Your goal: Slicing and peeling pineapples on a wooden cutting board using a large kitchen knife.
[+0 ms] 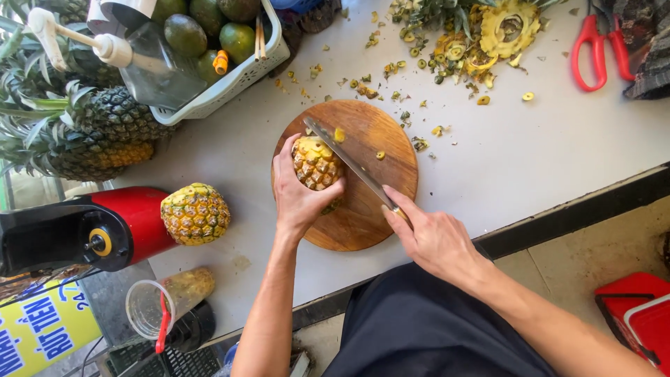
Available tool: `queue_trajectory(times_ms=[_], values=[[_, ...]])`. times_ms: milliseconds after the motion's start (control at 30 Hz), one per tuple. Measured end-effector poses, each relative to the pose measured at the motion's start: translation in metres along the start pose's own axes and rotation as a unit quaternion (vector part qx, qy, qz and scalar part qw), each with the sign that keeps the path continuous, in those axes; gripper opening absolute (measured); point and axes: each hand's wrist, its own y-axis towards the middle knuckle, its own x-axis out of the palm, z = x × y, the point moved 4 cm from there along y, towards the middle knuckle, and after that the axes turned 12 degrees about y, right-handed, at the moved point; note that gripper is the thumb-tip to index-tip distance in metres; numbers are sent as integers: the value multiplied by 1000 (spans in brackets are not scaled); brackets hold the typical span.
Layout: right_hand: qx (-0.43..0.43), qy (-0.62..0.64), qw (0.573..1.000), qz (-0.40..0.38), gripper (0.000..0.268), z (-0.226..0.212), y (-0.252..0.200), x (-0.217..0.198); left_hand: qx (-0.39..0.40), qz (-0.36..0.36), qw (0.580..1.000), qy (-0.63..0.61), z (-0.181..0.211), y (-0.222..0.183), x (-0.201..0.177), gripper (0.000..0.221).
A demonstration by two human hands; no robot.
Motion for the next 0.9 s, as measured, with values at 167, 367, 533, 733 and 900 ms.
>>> queue_trajectory(times_ms=[167, 367, 533, 733, 900], values=[[49, 53, 996, -52, 50, -16, 16, 1, 8, -18, 996, -84, -16, 1, 0, 96], [65, 8, 995, -71, 57, -21, -10, -4, -48, -67, 970, -230, -29, 2, 0, 92], [50, -16, 996, -65, 56, -19, 13, 7, -29, -67, 971, -228, -26, 1, 0, 91], [6, 10, 999, -45, 53, -23, 18, 9, -43, -70, 968, -237, -31, 4, -5, 93], [44, 27, 996, -74, 55, -23, 29, 14, -46, -92, 961, -257, -35, 3, -4, 93]])
